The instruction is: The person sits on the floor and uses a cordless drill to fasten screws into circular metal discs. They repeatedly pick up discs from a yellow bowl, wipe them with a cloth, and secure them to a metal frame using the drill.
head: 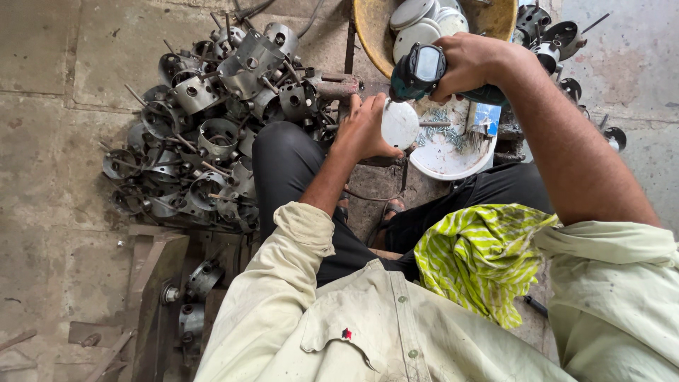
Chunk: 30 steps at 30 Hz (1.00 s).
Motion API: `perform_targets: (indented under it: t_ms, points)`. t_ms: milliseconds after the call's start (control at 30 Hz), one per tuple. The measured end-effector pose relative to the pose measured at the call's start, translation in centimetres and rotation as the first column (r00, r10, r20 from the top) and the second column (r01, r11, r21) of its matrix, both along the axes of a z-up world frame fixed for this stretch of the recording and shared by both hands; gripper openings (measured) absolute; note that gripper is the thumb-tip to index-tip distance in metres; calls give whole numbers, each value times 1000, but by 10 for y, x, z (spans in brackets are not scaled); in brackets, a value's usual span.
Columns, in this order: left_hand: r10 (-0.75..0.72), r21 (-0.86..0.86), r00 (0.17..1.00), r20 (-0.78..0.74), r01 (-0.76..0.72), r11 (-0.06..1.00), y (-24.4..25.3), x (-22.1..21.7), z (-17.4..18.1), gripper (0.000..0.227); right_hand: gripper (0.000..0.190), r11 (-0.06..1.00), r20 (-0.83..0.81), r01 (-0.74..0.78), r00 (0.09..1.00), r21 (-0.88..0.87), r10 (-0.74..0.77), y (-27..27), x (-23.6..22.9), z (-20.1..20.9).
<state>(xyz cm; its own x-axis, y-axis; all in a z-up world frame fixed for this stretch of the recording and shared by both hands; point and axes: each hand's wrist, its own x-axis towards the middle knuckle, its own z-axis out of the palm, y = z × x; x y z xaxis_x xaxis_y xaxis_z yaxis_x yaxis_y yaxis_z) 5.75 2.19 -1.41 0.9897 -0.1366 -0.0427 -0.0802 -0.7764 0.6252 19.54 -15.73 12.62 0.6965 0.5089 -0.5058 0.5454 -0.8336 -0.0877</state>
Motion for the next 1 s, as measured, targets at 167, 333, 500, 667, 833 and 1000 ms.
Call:
perform_targets:
  t_ms: [167,333,500,667,833,1000]
  points:
    - [-1,24,1000,-27,2,1000,-1,3,-1,135,101,984,-16,-169,985,46,170,3,6,3]
    - [-16,20,999,-38,17,1000,0,1,-3,133,79,991,-117,116,987,70,-108,-6,10,10]
    - [-15,54,995,-99,21,998,-2,-3,-4,136,72,821,-117,115,991,559,-60,-61,2,20]
    - [-8,168,996,89,-7,986,-6,-16,29,137,65,-164,-594,573,790,803,-152,-121,-85,-5]
    - [-88,-172,898,431,177,969,-54,-45,31,68,73,-651,-752,605,654,459,77,-179,-141,-59]
    - [-214,-224,925,315,291,930,-150,-31,-39,27,67,-678,-811,595,585,431,-2,-215,-141,-115]
